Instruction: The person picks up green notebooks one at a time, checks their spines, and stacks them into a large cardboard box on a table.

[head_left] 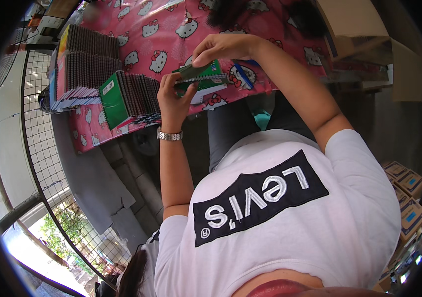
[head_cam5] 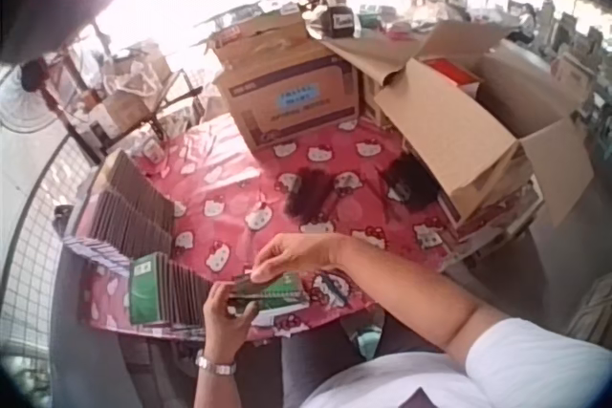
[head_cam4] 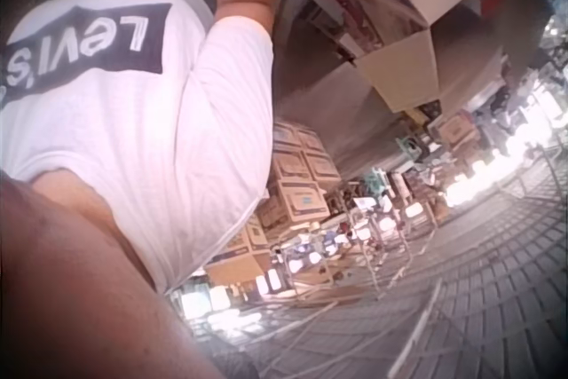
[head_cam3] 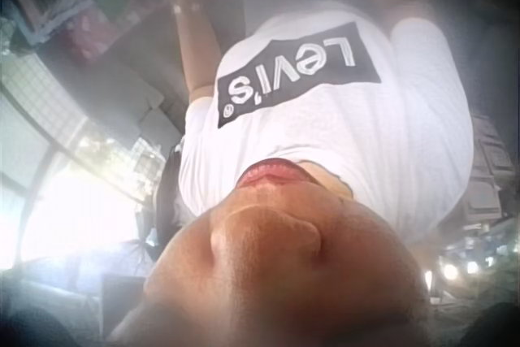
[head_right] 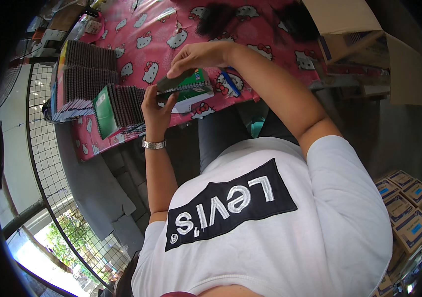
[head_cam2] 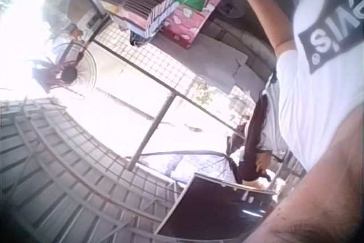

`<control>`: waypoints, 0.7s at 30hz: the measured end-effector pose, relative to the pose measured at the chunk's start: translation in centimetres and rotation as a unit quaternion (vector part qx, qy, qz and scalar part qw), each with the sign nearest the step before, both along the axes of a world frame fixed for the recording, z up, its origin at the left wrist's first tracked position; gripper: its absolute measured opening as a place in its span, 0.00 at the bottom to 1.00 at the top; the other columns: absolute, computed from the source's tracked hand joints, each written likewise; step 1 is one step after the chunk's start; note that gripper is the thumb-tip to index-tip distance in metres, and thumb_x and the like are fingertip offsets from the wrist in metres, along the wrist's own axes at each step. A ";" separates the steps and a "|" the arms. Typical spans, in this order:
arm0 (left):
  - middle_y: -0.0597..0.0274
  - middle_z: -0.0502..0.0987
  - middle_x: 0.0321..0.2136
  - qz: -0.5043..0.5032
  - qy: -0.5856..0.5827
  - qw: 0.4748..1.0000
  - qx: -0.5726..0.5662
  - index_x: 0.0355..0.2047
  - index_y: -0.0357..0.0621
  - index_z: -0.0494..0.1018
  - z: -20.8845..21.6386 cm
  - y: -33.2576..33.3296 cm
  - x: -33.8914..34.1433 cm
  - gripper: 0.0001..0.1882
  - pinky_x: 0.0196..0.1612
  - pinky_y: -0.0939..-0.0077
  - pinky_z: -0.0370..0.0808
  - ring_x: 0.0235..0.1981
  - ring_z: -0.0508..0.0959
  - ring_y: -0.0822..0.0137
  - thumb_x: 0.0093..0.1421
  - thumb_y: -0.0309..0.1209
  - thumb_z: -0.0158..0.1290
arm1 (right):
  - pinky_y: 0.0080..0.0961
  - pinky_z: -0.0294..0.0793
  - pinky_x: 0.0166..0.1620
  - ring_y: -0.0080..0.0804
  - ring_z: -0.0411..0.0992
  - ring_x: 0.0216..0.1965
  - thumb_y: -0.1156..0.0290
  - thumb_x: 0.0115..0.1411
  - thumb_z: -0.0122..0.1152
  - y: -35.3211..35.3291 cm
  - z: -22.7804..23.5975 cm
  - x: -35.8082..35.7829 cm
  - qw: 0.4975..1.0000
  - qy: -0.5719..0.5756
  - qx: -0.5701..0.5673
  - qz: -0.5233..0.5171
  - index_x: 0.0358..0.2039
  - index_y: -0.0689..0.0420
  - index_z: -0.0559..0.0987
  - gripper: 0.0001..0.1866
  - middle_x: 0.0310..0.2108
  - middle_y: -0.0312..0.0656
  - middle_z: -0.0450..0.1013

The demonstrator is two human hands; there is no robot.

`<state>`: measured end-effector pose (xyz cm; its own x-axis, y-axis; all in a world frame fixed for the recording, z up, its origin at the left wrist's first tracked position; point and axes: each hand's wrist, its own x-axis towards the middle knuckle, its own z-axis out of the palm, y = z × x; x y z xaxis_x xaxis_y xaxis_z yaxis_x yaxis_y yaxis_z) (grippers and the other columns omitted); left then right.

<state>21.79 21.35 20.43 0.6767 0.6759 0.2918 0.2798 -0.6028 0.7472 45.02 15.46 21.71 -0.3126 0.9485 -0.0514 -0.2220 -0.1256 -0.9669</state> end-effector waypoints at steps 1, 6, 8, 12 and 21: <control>0.58 0.74 0.34 0.000 -0.004 1.000 0.000 0.38 0.37 0.74 0.0 0.0 0.1 0.17 0.34 0.75 0.75 0.31 0.77 0.66 0.48 0.24 0.66 | 0.19 0.67 0.50 0.19 0.72 0.42 0.55 0.58 0.64 0.2 0.4 -0.2 0.995 -0.097 0.014 -0.018 0.39 0.58 0.83 0.19 0.35 0.32 0.78; 0.59 0.74 0.34 0.008 -0.007 1.000 -0.013 0.38 0.37 0.73 -0.1 -0.2 0.1 0.17 0.34 0.75 0.75 0.31 0.77 0.68 0.49 0.24 0.66 | 0.24 0.71 0.44 0.23 0.74 0.38 0.50 0.55 0.68 0.3 -0.6 0.3 0.985 -0.167 0.019 -0.048 0.37 0.56 0.84 0.21 0.34 0.35 0.79; 0.60 0.75 0.33 0.031 -0.014 0.999 -0.036 0.38 0.37 0.73 -0.4 0.1 -0.1 0.15 0.34 0.76 0.75 0.31 0.77 0.70 0.51 0.24 0.64 | 0.26 0.74 0.41 0.25 0.76 0.36 0.48 0.54 0.68 0.4 -1.5 2.0 0.914 -0.387 0.035 -0.121 0.39 0.57 0.83 0.24 0.35 0.38 0.79; 0.64 0.77 0.34 0.075 -0.136 0.971 -0.182 0.40 0.36 0.74 -1.4 -0.5 0.2 0.10 0.34 0.80 0.76 0.32 0.77 0.77 0.58 0.23 0.59 | 0.35 0.75 0.46 0.40 0.76 0.43 0.47 0.51 0.68 -2.2 -9.7 10.3 0.752 -0.570 -0.025 -0.331 0.43 0.57 0.81 0.28 0.43 0.43 0.78; 0.66 0.76 0.31 0.142 -0.184 0.958 -0.169 0.44 0.36 0.74 -3.8 -1.5 -0.8 0.11 0.27 0.82 0.77 0.25 0.74 0.79 0.65 0.29 0.55 | 0.44 0.62 0.61 0.48 0.62 0.60 0.54 0.51 0.69 -10.9 -11.9 -4.0 0.639 -0.685 0.127 -0.327 0.60 0.56 0.68 0.38 0.59 0.50 0.64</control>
<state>21.02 19.83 16.60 0.3454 0.9151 0.2078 0.0768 -0.2483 0.9656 41.05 4.61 9.82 0.3274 0.8857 0.3290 0.9294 -0.2391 -0.2811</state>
